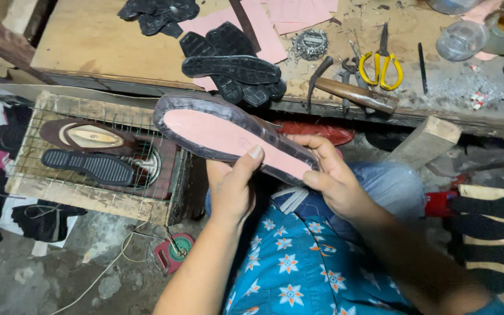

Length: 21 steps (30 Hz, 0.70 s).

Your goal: The person uses a hammer to tap the sole of a brown shoe, then places it on a wire rack. They pick up a pink insole and a black sole, align them, and press them together to form a complete shoe.

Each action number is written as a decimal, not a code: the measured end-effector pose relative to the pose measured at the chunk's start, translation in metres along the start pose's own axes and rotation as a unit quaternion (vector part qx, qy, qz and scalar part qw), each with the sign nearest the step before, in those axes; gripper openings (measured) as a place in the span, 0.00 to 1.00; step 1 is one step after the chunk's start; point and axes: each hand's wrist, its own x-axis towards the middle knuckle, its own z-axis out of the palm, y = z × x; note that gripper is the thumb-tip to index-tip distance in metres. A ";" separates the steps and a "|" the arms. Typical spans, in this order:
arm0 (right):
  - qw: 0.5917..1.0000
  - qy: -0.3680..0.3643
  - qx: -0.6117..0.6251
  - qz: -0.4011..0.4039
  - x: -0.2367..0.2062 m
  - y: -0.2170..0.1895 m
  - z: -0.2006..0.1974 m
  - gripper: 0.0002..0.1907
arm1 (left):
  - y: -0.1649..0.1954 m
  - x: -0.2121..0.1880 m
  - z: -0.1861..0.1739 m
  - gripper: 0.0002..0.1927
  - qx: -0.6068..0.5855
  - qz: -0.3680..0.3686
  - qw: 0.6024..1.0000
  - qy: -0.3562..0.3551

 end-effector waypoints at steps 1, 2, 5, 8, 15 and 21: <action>0.999 0.008 0.024 0.026 0.001 0.001 -0.002 0.32 | 0.003 0.000 -0.004 0.17 0.034 0.003 0.999 -0.024; 0.997 0.017 0.047 0.052 0.002 0.002 -0.005 0.32 | 0.005 0.000 -0.007 0.17 0.052 0.000 0.998 -0.031; 0.994 0.025 0.064 0.082 0.006 0.007 -0.007 0.31 | 0.010 0.000 -0.015 0.18 0.088 -0.008 0.994 -0.057; 0.997 0.029 -0.024 0.065 0.008 0.011 -0.011 0.28 | 0.017 0.001 -0.019 0.19 0.129 -0.003 0.988 -0.087; 0.994 0.018 -0.059 0.093 0.017 -0.001 -0.022 0.28 | 0.037 0.005 -0.037 0.35 0.368 0.148 0.908 -0.135; 0.924 -0.149 -0.219 0.277 0.049 -0.013 -0.014 0.37 | 0.043 -0.002 -0.070 0.27 0.664 0.265 0.660 -0.231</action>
